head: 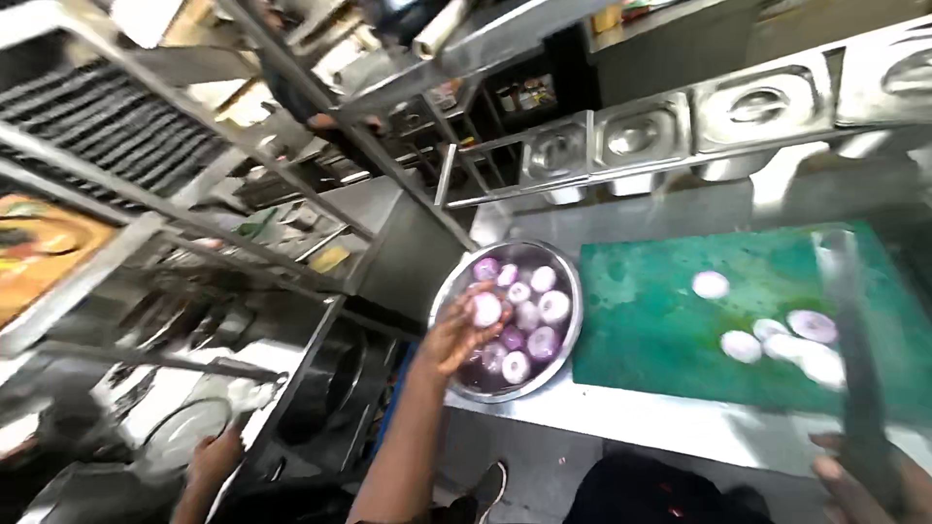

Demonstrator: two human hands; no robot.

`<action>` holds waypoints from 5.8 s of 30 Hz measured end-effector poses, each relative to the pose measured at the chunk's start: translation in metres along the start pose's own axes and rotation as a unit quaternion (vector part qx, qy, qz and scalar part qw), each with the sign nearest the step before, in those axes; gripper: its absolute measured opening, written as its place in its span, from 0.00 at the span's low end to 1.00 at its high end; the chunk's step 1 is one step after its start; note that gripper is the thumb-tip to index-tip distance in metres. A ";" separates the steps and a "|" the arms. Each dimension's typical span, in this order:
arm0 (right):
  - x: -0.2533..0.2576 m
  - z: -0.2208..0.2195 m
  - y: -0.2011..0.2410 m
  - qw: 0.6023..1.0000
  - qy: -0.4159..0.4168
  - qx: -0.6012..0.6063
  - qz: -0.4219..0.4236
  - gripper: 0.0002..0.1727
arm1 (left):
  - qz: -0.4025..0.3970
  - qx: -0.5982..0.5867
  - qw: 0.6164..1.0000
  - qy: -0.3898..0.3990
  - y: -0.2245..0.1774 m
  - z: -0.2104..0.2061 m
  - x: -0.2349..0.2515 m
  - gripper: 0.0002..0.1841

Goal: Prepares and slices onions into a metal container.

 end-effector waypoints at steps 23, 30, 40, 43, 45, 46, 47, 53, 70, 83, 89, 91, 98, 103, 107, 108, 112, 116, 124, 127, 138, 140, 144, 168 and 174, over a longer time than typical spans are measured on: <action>0.002 -0.042 -0.021 0.882 -0.026 -0.439 -0.168 0.23 | -0.253 0.400 0.863 0.177 0.177 -0.204 0.028 0.30; 0.003 -0.057 -0.014 0.872 -0.095 -0.467 -0.111 0.18 | -0.219 0.381 0.873 0.211 0.173 -0.204 0.039 0.29; -0.003 -0.064 -0.020 0.863 -0.152 -0.481 -0.039 0.15 | -0.200 0.362 0.883 0.222 0.169 -0.203 0.045 0.28; -0.001 -0.065 -0.022 0.859 -0.170 -0.483 -0.018 0.13 | -0.194 0.353 0.889 0.217 0.170 -0.203 0.045 0.28; 0.003 -0.065 -0.016 0.861 -0.146 -0.486 -0.045 0.14 | -0.189 0.358 0.888 0.217 0.170 -0.203 0.045 0.28; 0.006 -0.065 -0.011 0.860 -0.126 -0.489 -0.067 0.15 | -0.185 0.362 0.888 0.216 0.169 -0.204 0.045 0.28; 0.011 -0.066 -0.007 0.861 -0.108 -0.489 -0.087 0.16 | -0.179 0.366 0.887 0.215 0.169 -0.205 0.045 0.28; 0.040 -0.071 0.015 0.872 -0.041 -0.471 -0.127 0.19 | -0.178 0.367 0.888 0.213 0.169 -0.206 0.044 0.29; -0.020 -0.022 -0.066 0.956 0.011 -0.232 -0.179 0.19 | -0.187 0.380 0.894 0.146 0.175 -0.208 0.042 0.28; 0.005 -0.020 -0.017 0.944 0.046 -0.246 -0.215 0.21 | -0.249 0.212 0.940 0.097 0.200 -0.199 0.038 0.14; 0.016 -0.053 -0.004 0.888 0.028 -0.414 -0.197 0.22 | -0.221 0.199 0.940 0.165 0.199 -0.188 0.035 0.25; 0.016 -0.056 -0.002 0.884 0.018 -0.426 -0.192 0.22 | -0.205 0.233 0.936 0.165 0.196 -0.187 0.038 0.25; 0.011 -0.064 0.007 0.865 -0.084 -0.485 -0.100 0.17 | -0.218 0.271 0.914 0.210 0.186 -0.186 0.050 0.22; 0.009 -0.067 0.007 0.853 -0.100 -0.506 -0.084 0.16 | -0.243 0.272 0.905 0.220 0.186 -0.187 0.052 0.20; 0.012 -0.068 0.009 0.853 -0.095 -0.507 -0.086 0.16 | -0.240 0.259 0.910 0.218 0.188 -0.187 0.051 0.21; 0.016 -0.068 0.012 0.855 -0.083 -0.503 -0.095 0.16 | -0.242 0.259 0.910 0.216 0.188 -0.188 0.051 0.21; 0.045 -0.073 0.030 0.861 -0.010 -0.488 -0.144 0.18 | -0.257 0.262 0.908 0.204 0.189 -0.190 0.048 0.22; 0.043 -0.073 0.022 0.855 0.018 -0.486 -0.180 0.20 | -0.276 0.254 0.906 0.194 0.192 -0.188 0.046 0.22; -0.009 -0.063 -0.035 0.858 -0.114 -0.496 -0.074 0.17 | -0.239 0.258 0.920 0.172 0.192 -0.187 0.046 0.26; 0.003 -0.069 -0.018 0.865 -0.148 -0.478 -0.043 0.15 | -0.242 0.266 0.916 0.179 0.191 -0.186 0.046 0.24; 0.017 -0.076 0.004 0.849 -0.135 -0.510 -0.027 0.13 | -0.246 0.262 0.918 0.170 0.192 -0.188 0.045 0.22; 0.024 -0.078 0.012 0.851 -0.099 -0.512 -0.066 0.15 | -0.250 0.255 0.919 0.165 0.192 -0.189 0.043 0.22; 0.051 -0.082 0.029 0.854 -0.020 -0.500 -0.141 0.18 | -0.268 0.246 0.916 0.171 0.195 -0.188 0.042 0.23; 0.015 -0.043 -0.021 0.936 0.112 -0.251 -0.220 0.21 | -0.247 0.188 0.940 0.144 0.190 -0.177 0.043 0.16; 0.018 -0.064 -0.009 0.891 0.031 -0.414 -0.184 0.21 | -0.236 0.210 0.936 0.159 0.186 -0.177 0.040 0.19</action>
Point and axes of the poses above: each hand's wrist, its own x-axis towards the middle knuckle, its own z-axis out of the back of the hand, y = z × x, the point moved 2 cm from there along x, towards the middle knuckle, and after that the axes turned 14 degrees about -z, right-handed, at the moved point
